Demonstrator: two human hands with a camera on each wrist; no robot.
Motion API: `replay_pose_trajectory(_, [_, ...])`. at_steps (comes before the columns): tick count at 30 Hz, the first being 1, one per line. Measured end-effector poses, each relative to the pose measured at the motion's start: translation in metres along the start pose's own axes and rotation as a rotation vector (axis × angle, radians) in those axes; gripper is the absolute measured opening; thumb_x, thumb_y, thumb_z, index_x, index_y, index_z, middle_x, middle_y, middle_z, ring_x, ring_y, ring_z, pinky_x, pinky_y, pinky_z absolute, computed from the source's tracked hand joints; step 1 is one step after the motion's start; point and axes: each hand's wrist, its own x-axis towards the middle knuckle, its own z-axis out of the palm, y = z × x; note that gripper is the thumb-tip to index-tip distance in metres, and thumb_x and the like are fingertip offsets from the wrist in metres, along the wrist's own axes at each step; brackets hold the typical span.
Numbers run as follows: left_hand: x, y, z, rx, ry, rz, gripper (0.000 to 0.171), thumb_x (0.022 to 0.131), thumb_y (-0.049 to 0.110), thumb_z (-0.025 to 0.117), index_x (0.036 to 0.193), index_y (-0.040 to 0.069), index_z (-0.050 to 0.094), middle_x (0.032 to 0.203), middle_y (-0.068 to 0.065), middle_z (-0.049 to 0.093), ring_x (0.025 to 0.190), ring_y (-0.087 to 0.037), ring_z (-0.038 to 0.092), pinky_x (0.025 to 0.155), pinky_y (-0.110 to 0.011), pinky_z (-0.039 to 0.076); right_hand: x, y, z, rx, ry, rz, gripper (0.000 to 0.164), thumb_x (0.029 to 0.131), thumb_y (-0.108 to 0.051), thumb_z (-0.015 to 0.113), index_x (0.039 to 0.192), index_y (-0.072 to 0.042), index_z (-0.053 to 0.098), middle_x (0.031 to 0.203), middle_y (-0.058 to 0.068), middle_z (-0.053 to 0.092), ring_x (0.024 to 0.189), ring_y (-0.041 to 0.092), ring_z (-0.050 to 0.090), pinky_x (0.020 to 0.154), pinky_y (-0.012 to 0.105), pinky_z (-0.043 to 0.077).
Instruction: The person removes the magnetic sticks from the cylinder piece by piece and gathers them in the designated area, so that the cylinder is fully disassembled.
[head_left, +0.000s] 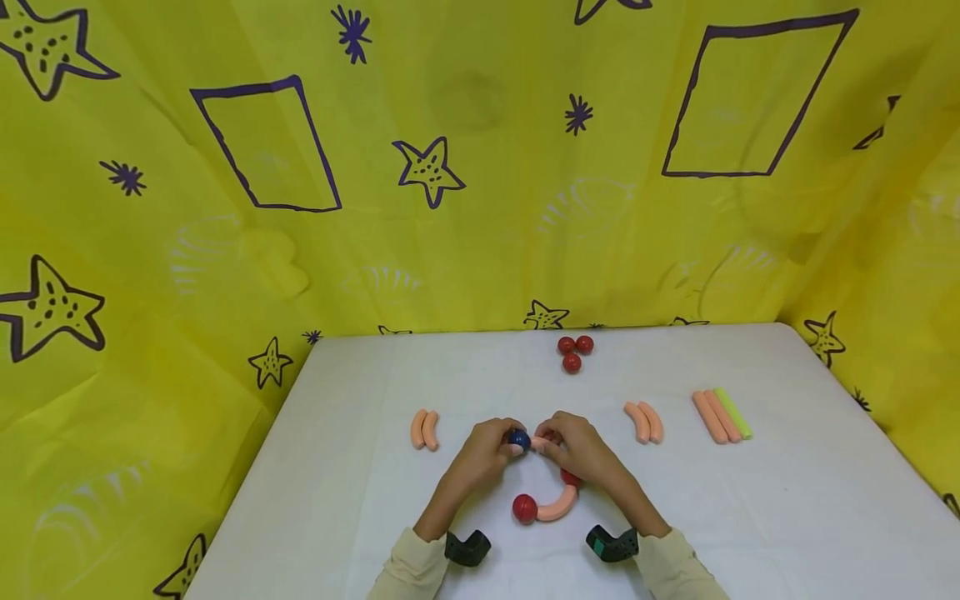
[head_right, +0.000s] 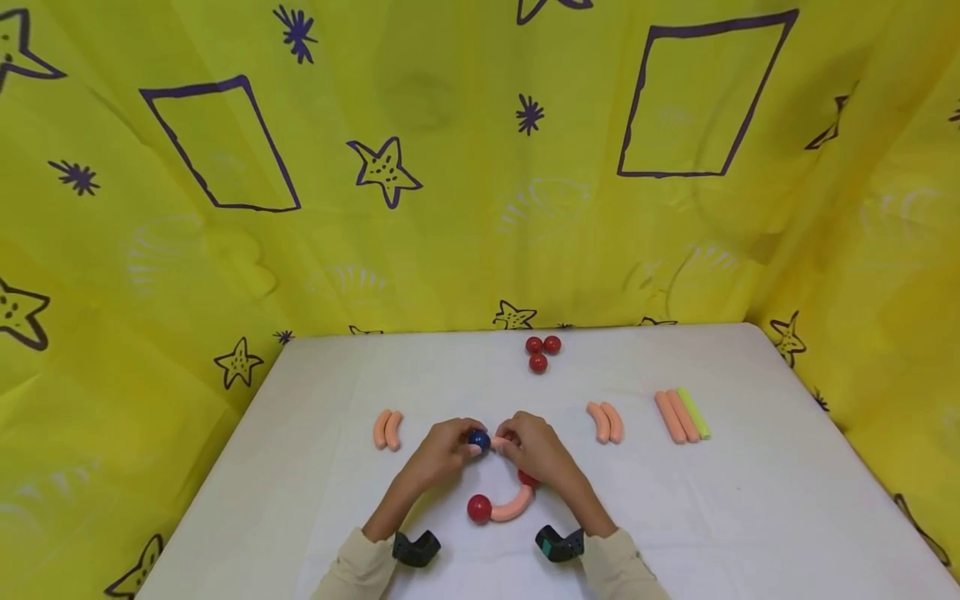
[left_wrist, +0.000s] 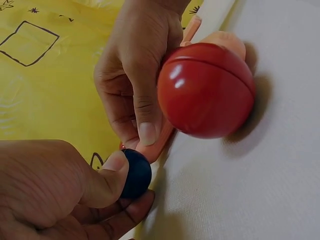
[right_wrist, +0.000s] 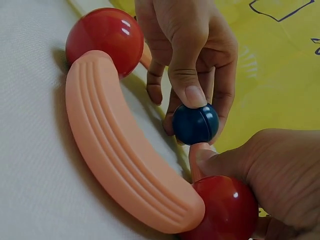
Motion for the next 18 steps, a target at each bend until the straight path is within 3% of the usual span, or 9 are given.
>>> replay_pose_trajectory(8, [-0.0004,0.0020,-0.0011,-0.027,-0.043,-0.036,0.022,0.090,0.002,0.064,0.112,0.000,0.065,0.105,-0.013,0.068,0.096,-0.018,0.062,0.085,-0.029,0.052,-0.0005,-0.0029,-0.0003,-0.011,-0.009,0.044,0.011,0.091,-0.018,0.069,0.095,-0.007,0.071,0.082,-0.004,0.060,0.074,0.005,0.053,0.067,0.022,0.047])
replay_pose_trajectory(14, [0.0000,-0.0023,-0.0060,-0.081,-0.046,-0.109,0.023,0.091,0.004,0.064,0.114,0.002,0.065,0.109,-0.014,0.067,0.096,-0.018,0.060,0.084,-0.031,0.051,0.0014,-0.0014,-0.0003,-0.033,0.028,0.105,0.012,0.089,-0.019,0.071,0.091,-0.008,0.070,0.080,-0.003,0.058,0.075,0.007,0.052,0.067,0.022,0.046])
replay_pose_trajectory(18, [0.0005,-0.0039,-0.0075,-0.097,-0.052,-0.122,0.023,0.091,0.004,0.065,0.113,0.001,0.065,0.109,-0.014,0.067,0.096,-0.019,0.060,0.083,-0.032,0.051,0.0029,-0.0006,-0.0010,-0.012,0.008,0.142,0.012,0.089,-0.020,0.071,0.091,-0.008,0.070,0.081,-0.003,0.058,0.075,0.008,0.052,0.067,0.021,0.046])
